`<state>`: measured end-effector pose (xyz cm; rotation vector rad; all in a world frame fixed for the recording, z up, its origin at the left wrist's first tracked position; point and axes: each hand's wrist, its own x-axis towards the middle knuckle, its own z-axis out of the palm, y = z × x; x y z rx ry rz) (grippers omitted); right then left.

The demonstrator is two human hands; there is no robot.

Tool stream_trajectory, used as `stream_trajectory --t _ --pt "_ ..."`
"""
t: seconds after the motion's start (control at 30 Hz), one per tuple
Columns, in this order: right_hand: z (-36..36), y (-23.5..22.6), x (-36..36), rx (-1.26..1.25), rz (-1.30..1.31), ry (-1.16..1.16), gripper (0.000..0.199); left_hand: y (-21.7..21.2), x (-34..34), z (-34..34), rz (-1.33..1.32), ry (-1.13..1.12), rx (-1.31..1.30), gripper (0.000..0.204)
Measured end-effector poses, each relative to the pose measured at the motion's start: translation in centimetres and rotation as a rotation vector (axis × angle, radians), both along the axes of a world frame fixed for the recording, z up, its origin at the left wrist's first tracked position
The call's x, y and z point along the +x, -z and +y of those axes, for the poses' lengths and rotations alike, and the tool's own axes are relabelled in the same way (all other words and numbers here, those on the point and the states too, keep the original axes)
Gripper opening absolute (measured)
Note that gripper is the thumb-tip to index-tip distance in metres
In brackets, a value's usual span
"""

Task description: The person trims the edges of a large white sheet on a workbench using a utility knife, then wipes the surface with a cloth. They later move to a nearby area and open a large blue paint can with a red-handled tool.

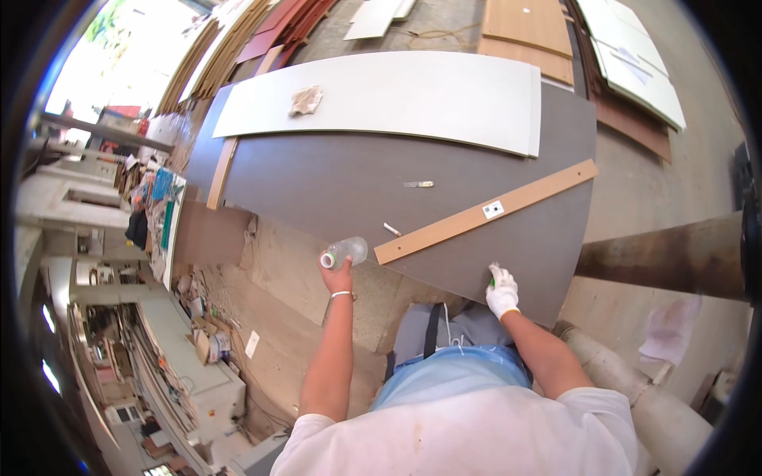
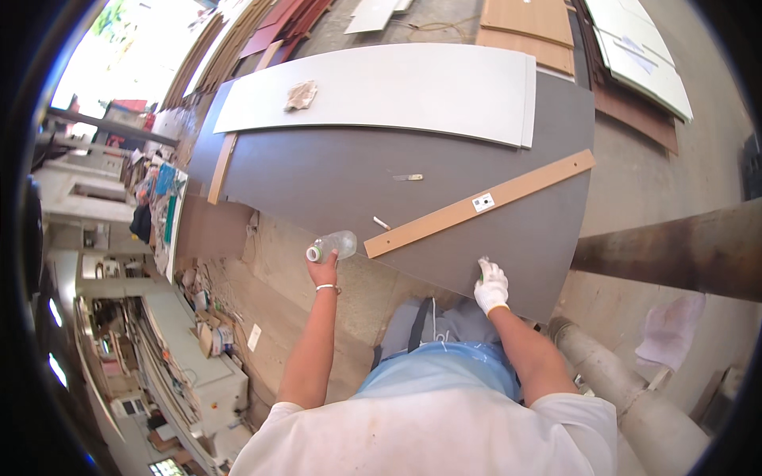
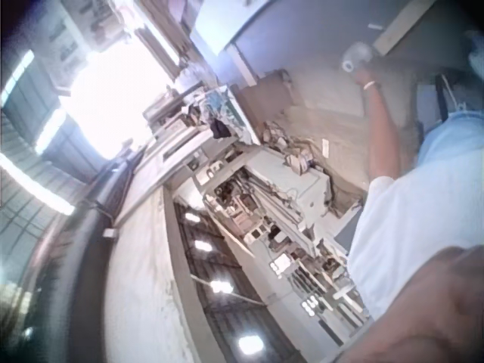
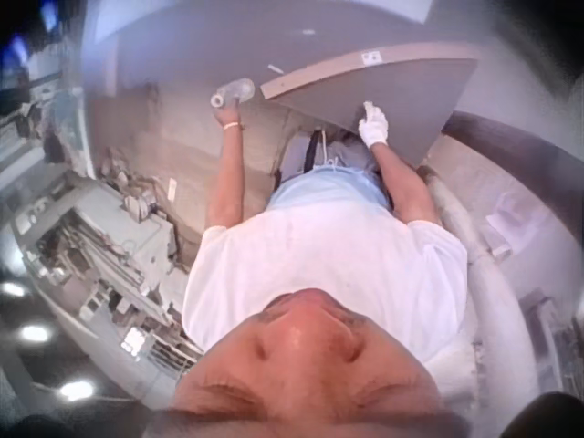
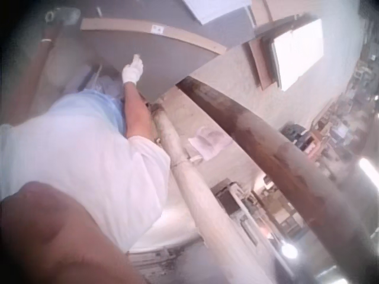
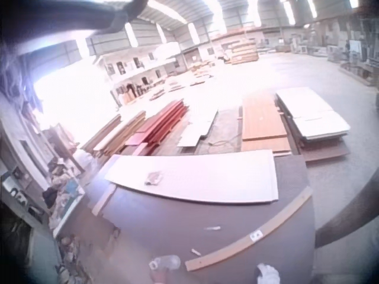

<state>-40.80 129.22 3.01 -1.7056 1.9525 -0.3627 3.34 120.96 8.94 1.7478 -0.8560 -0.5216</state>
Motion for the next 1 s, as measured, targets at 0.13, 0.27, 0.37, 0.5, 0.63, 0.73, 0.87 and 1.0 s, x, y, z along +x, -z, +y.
stream_trajectory --t 0.13,0.27,0.37,0.5,0.63,0.73,0.87,1.0 --pt "-3.2 0.3 3.7 0.036 0.096 -0.061 0.060 1.3 2.1 -4.2 -0.080 0.122 0.173 0.076" --pt "-5.5 0.1 8.6 -0.041 0.056 0.017 0.064 2.2 4.3 -6.4 -0.197 0.381 0.190 0.075" --pt "-6.2 0.1 10.9 -0.006 0.130 0.184 0.068 2.2 5.2 -8.1 -0.211 0.512 0.170 0.074" --pt "-5.0 -0.4 14.4 -0.066 0.192 0.506 0.073 2.2 7.4 -9.5 -0.178 0.719 0.181 0.080" --pt "0.3 -3.6 19.4 -0.240 0.121 0.922 0.077 2.3 7.4 -9.9 -0.188 0.878 0.161 0.096" --pt "5.7 -8.9 23.4 -0.412 -0.029 1.170 0.069 4.5 9.3 -8.7 -0.088 0.855 0.320 0.096" --pt "12.1 -19.4 28.7 -0.570 -0.540 1.554 0.058 9.4 11.2 -6.5 0.227 0.926 1.018 0.067" --pt "18.7 -27.5 31.7 -0.973 -0.681 1.431 0.059 12.5 5.3 -7.7 0.553 1.008 0.993 0.066"
